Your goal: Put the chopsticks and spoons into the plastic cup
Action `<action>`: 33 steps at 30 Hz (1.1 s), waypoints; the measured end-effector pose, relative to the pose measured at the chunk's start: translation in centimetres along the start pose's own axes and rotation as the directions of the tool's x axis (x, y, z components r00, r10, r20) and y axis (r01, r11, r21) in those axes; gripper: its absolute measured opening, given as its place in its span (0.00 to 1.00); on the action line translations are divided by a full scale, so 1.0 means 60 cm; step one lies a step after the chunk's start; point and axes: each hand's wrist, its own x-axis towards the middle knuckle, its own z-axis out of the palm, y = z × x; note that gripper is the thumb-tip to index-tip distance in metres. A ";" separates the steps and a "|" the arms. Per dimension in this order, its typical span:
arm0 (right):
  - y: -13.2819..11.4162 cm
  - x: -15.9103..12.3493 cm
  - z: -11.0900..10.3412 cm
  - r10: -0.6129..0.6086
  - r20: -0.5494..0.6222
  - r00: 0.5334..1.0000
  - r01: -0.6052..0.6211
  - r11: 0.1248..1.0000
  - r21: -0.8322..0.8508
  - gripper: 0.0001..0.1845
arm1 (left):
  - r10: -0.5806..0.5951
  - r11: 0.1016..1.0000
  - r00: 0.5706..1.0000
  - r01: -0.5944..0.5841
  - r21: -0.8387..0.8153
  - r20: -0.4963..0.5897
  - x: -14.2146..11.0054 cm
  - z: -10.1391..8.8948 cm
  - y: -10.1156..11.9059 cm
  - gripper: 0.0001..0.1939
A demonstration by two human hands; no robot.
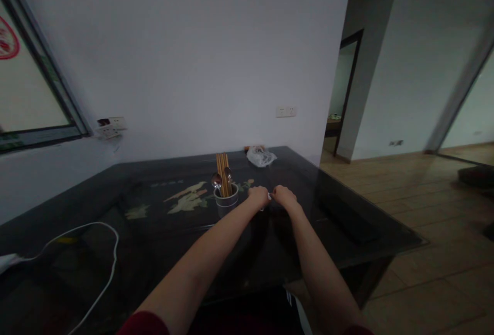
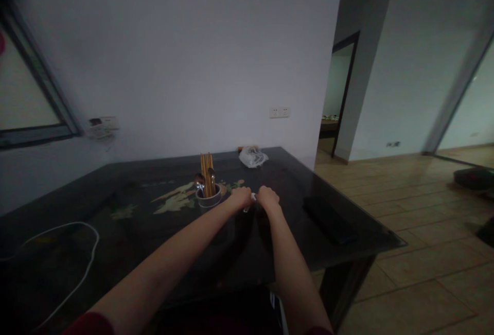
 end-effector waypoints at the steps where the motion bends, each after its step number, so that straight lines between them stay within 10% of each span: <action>1: 0.000 0.000 0.000 -0.003 -0.002 1.000 0.003 1.000 0.004 0.14 | 0.010 1.000 1.000 -0.010 0.011 -0.004 0.001 0.001 0.003 0.21; 21: -0.007 0.003 -0.016 -0.007 -0.235 0.972 0.050 0.983 0.177 0.12 | 0.143 0.989 0.983 -0.136 0.063 -0.116 -0.031 0.003 -0.008 0.15; 33: 0.011 0.014 -0.034 0.069 -0.606 0.793 0.343 0.770 0.537 0.18 | 0.290 0.956 0.946 -0.293 -0.006 -0.144 -0.139 -0.028 -0.054 0.12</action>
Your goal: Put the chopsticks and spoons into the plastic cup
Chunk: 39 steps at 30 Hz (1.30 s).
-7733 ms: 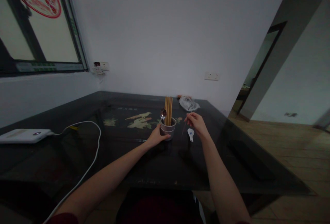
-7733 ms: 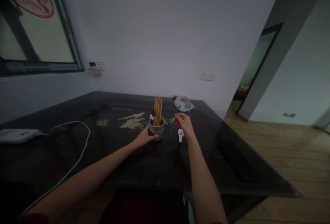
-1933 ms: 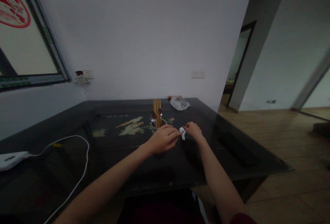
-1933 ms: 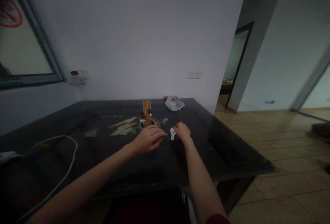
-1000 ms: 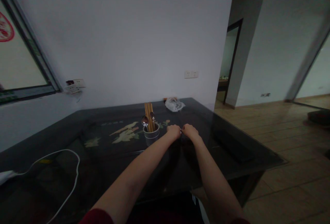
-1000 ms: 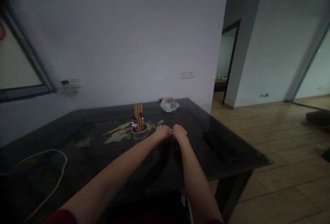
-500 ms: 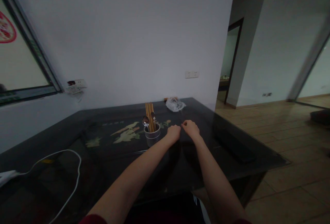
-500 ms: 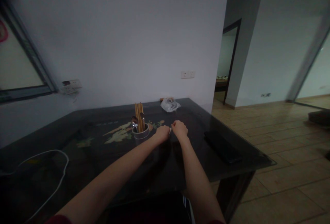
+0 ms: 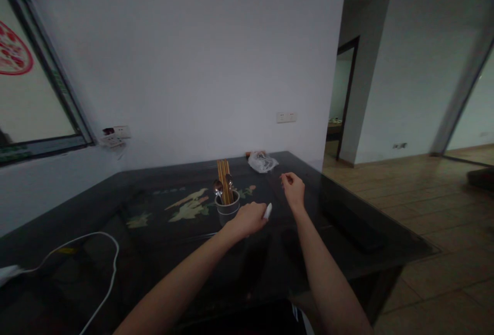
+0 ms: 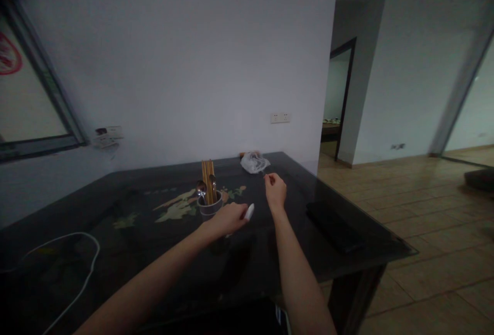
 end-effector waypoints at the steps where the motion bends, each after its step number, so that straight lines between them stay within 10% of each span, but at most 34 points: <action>1: -0.001 -0.001 0.002 0.008 0.012 1.000 -0.008 1.000 0.000 0.18 | 0.012 1.000 1.000 -0.012 -0.025 -0.005 -0.019 -0.009 -0.007 0.10; 8: -0.026 -0.031 0.039 -0.093 0.226 0.970 0.080 0.995 0.066 0.15 | -0.144 0.923 0.949 0.026 -0.384 -0.281 -0.083 -0.075 -0.085 0.07; 17: -0.055 -0.095 0.088 -0.179 0.400 0.899 0.167 0.984 0.065 0.13 | -0.447 0.476 0.784 -0.198 -0.857 -0.429 -0.066 -0.071 -0.153 0.16; 25: -0.053 -0.130 0.130 -0.242 0.483 0.841 0.039 0.919 0.392 0.17 | -0.571 0.489 0.643 -0.233 -0.841 -0.510 -0.063 -0.059 -0.156 0.16; 39: -0.032 -0.159 0.165 -0.342 0.617 0.709 -0.050 0.848 0.527 0.45 | -0.616 0.430 0.637 -0.220 -0.876 -0.463 -0.064 -0.030 -0.178 0.15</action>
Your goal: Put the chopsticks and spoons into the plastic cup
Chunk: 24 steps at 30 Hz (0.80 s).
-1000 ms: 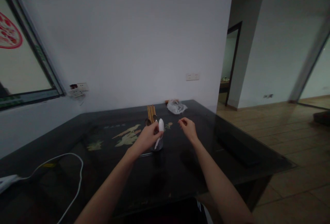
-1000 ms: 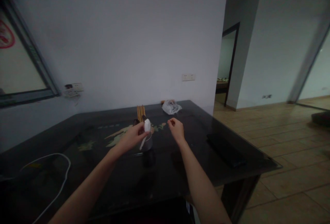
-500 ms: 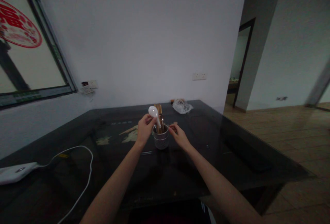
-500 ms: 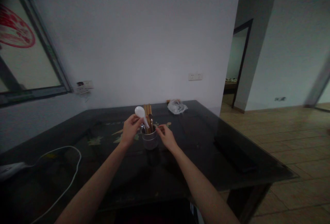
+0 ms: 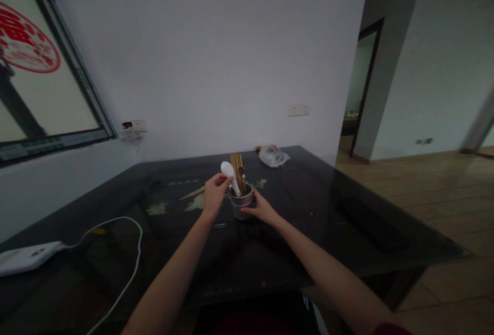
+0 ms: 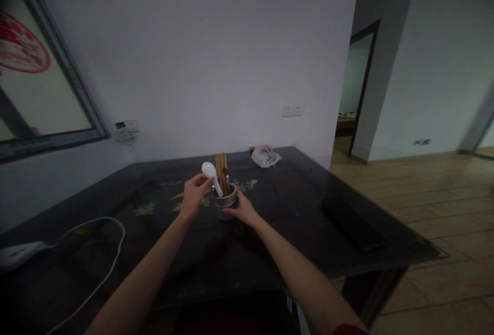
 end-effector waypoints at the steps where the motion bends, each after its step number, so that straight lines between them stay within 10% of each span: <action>1: 0.003 0.000 0.000 0.004 -0.006 1.000 -0.004 1.000 -0.004 0.45 | 0.006 1.000 1.000 -0.006 0.017 0.010 0.000 0.001 0.000 0.15; 24: -0.001 0.002 -0.002 0.041 -0.011 0.999 -0.041 0.998 -0.036 0.43 | 0.134 0.903 0.984 -0.169 0.395 0.115 -0.002 -0.001 -0.007 0.11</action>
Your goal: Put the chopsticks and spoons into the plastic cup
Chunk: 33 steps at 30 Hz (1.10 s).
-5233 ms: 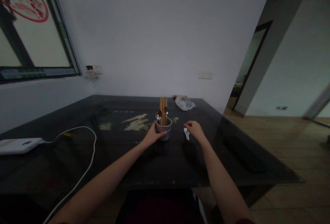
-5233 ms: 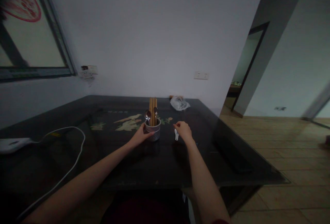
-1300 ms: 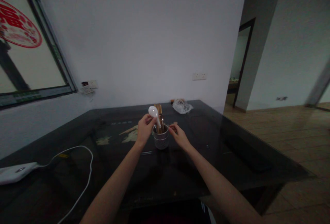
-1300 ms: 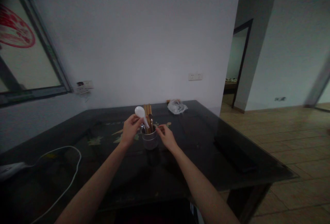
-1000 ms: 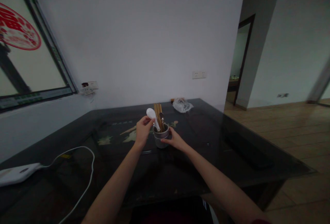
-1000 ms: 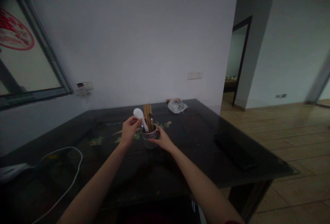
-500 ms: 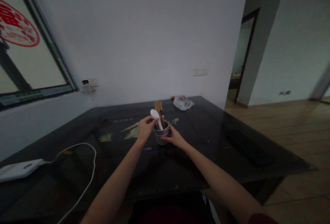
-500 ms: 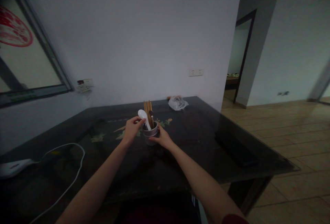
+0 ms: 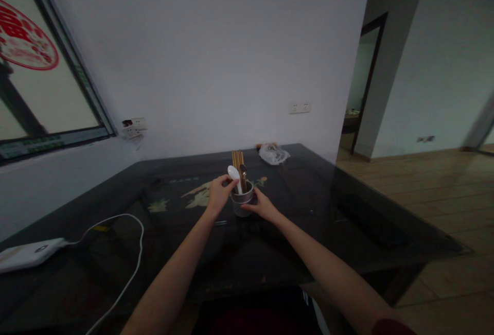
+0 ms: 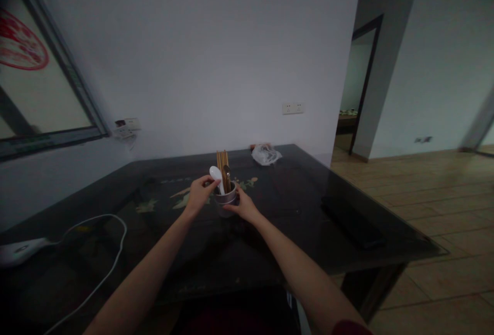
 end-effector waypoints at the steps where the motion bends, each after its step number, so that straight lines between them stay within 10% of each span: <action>1: 0.000 0.000 0.000 0.003 -0.003 1.000 -0.003 1.000 -0.005 0.43 | 0.018 0.999 1.000 -0.017 0.029 -0.007 -0.001 0.000 0.000 0.11; 33: -0.011 -0.002 -0.001 -0.026 0.016 1.000 0.026 0.999 -0.024 0.42 | 0.098 0.977 0.995 -0.095 -0.189 0.005 -0.004 0.015 -0.020 0.08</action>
